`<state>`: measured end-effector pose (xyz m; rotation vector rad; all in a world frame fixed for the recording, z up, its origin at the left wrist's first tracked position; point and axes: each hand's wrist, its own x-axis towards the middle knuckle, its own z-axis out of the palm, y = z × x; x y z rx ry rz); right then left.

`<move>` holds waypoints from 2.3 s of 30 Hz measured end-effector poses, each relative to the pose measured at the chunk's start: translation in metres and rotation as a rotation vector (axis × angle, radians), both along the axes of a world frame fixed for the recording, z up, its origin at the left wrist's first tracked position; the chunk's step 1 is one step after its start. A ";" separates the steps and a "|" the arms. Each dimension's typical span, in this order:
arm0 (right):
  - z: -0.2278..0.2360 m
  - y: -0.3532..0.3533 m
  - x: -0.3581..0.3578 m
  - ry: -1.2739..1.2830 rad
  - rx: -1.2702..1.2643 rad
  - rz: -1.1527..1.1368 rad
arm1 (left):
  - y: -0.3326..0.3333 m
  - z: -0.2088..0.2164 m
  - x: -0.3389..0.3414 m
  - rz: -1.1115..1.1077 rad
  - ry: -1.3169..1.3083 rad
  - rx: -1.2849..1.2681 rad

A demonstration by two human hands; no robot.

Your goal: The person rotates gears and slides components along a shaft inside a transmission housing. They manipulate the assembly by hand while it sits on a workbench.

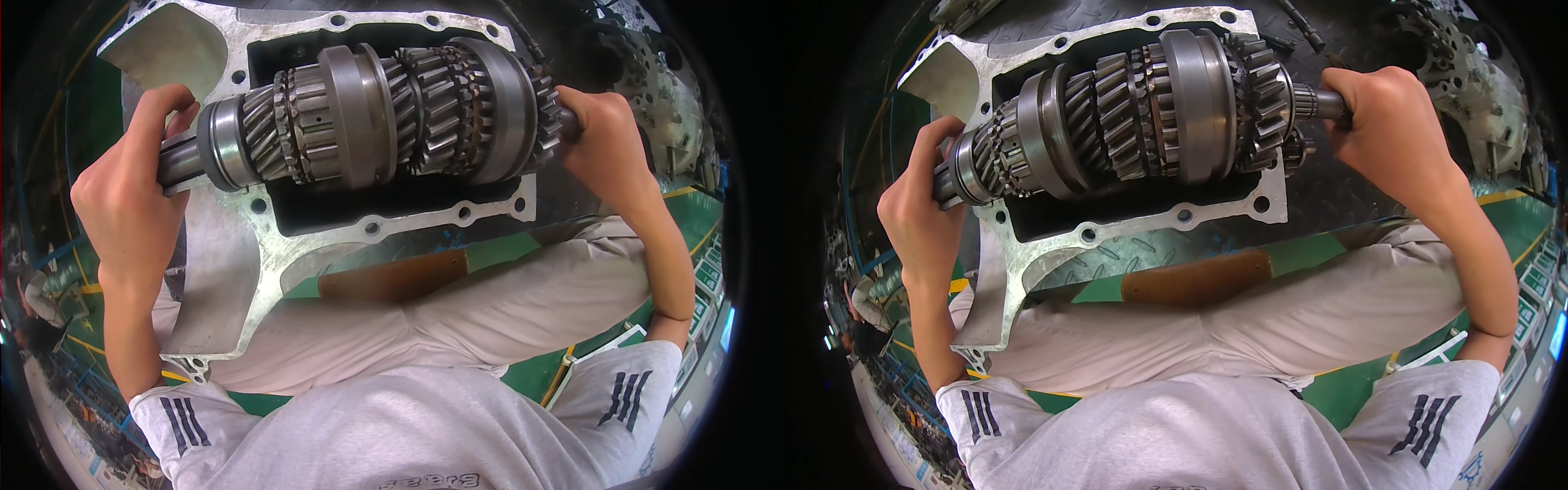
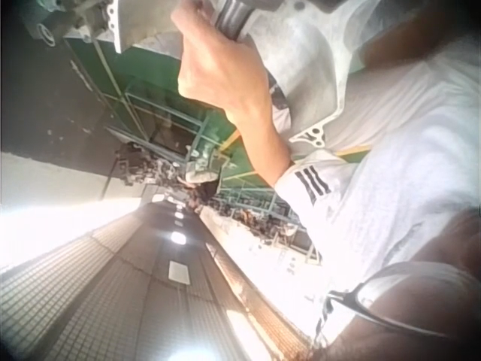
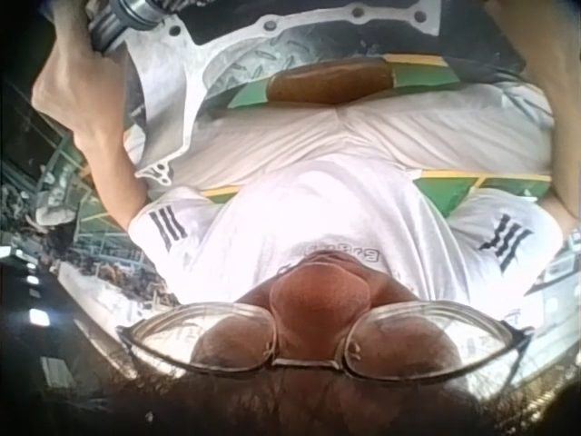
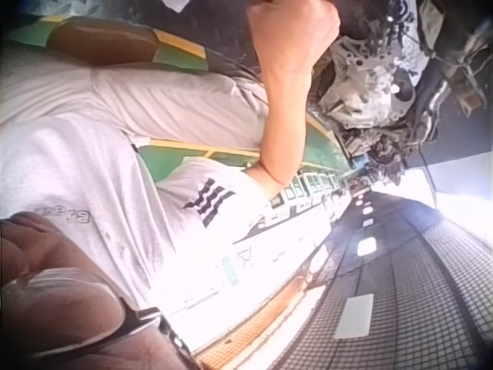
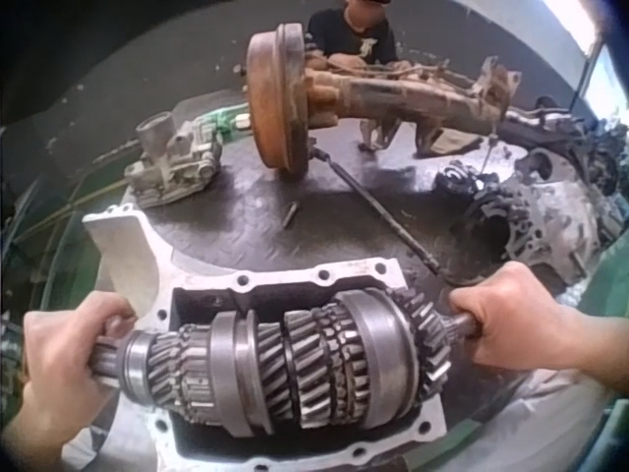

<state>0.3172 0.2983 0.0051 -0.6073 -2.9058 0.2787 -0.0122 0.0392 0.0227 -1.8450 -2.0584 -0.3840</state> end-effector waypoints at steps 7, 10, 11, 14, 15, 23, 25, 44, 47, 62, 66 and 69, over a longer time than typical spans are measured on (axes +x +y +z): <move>0.014 -0.005 -0.008 -0.081 -0.109 -0.007 | -0.001 0.003 0.000 -0.014 -0.038 -0.042; 0.014 -0.002 -0.010 -0.056 -0.100 0.041 | -0.002 0.006 0.001 -0.003 -0.042 -0.066; 0.016 -0.002 -0.011 -0.090 -0.150 0.014 | -0.002 0.007 0.001 -0.003 -0.054 -0.071; 0.029 -0.001 -0.014 -0.188 -0.228 -0.045 | 0.000 0.009 0.004 0.025 -0.065 -0.099; 0.033 -0.001 -0.014 -0.252 -0.256 -0.078 | 0.001 0.011 0.005 0.018 -0.067 -0.093; -0.003 -0.002 0.001 -0.051 -0.065 0.028 | -0.016 0.002 -0.006 0.075 -0.161 -0.174; -0.011 -0.005 0.009 0.236 0.072 0.126 | -0.019 0.009 -0.003 0.143 -0.095 -0.217; -0.022 0.008 0.018 0.013 0.142 0.097 | 0.001 0.029 0.012 0.083 -0.176 -0.295; -0.015 0.004 0.012 -0.042 0.063 0.120 | -0.009 0.024 0.009 0.089 -0.156 -0.293; 0.003 0.014 0.008 -0.199 0.027 0.111 | 0.003 0.032 0.012 0.099 -0.154 -0.333; 0.003 0.017 0.006 -0.214 -0.029 0.108 | 0.004 0.030 0.012 0.098 -0.151 -0.337; 0.014 0.018 0.004 -0.290 -0.088 0.137 | 0.002 0.029 0.011 0.092 -0.156 -0.314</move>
